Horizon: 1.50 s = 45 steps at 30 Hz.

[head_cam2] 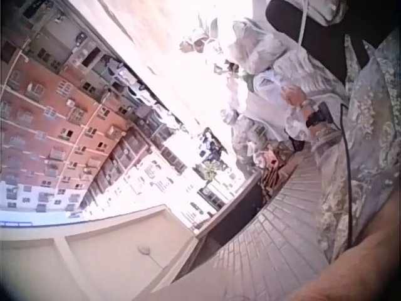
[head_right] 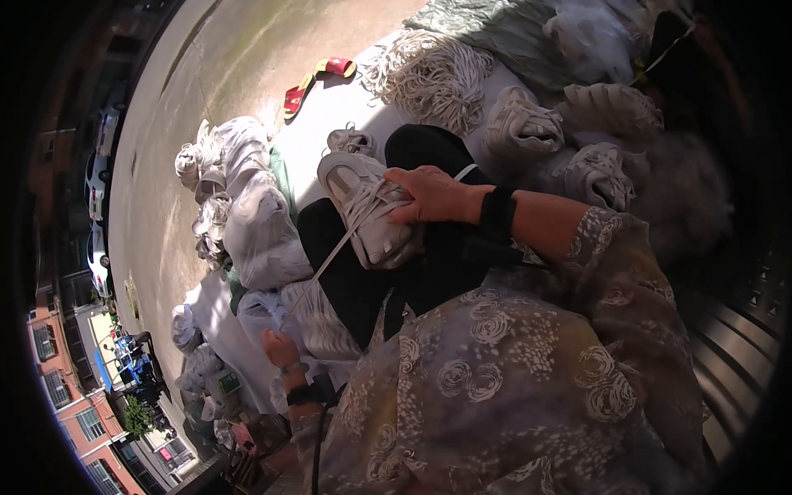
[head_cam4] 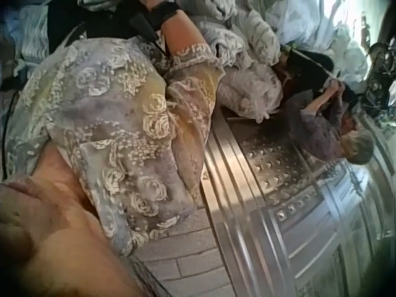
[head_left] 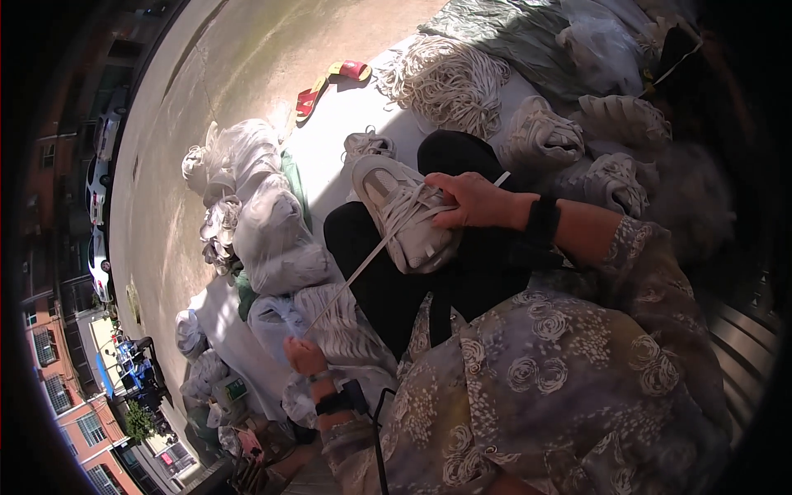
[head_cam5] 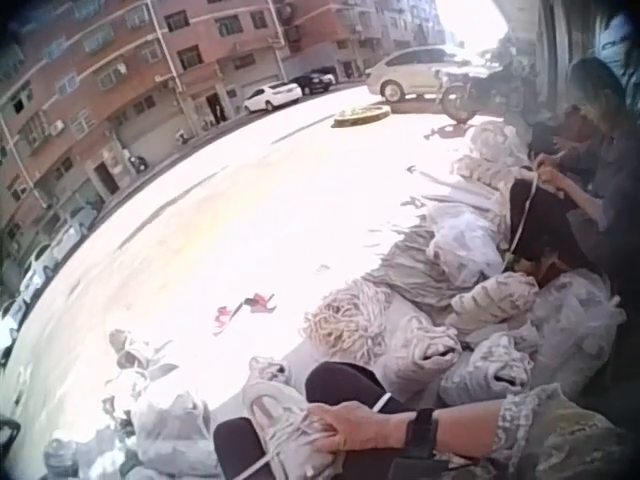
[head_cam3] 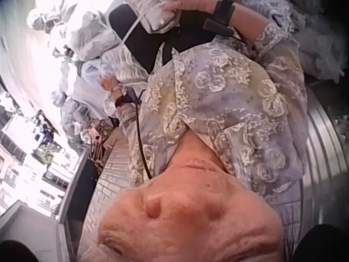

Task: Lace and tie the shoelaces on newly manufactured white sneakers.

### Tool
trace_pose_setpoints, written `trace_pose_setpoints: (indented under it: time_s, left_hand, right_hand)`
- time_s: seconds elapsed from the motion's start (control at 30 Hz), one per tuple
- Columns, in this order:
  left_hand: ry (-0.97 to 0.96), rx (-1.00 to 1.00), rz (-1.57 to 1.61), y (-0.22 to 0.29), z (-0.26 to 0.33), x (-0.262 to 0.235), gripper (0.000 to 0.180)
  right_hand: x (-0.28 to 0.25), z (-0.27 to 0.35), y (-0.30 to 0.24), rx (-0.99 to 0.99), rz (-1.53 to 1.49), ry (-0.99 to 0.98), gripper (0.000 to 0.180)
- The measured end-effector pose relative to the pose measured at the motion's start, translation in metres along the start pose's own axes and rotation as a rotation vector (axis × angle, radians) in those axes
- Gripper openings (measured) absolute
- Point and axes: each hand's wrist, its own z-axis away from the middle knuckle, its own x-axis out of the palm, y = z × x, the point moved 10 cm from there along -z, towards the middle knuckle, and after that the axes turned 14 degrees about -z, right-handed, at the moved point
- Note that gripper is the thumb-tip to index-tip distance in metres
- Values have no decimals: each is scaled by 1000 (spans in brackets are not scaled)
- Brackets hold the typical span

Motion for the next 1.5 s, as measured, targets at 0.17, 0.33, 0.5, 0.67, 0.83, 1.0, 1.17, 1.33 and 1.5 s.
trace_pose_setpoints:
  time_s: [0.17,0.33,0.5,0.67,0.83,1.0,1.17,1.33,1.5]
  left_hand:
    - [-266,-216,-359,-127,55,60,20]
    - [-8,171,306,75,-13,-6,12]
    - [108,528,592,235,-36,-106,24]
    - [64,714,651,291,-30,-114,35]
    - [26,868,662,308,-13,-123,39]
    - [-4,883,632,319,-14,-120,40]
    - [-21,891,566,321,-14,-118,41]
    - [-48,883,584,322,-15,-117,40]
    - [-66,875,626,321,-15,-121,40]
  right_hand:
    - [14,-10,-5,-45,-28,-23,74]
    - [-1,-8,5,53,-84,24,71]
    - [-11,-26,5,89,-121,60,29]
    - [-9,-40,12,136,-72,82,29]
    - [6,-45,6,151,-171,24,20]
    - [0,-44,19,242,-334,-56,20]
    - [4,-51,17,171,-361,-152,20]
    - [9,-60,8,106,-270,-191,20]
    - [10,-58,-7,-32,-182,-160,20]
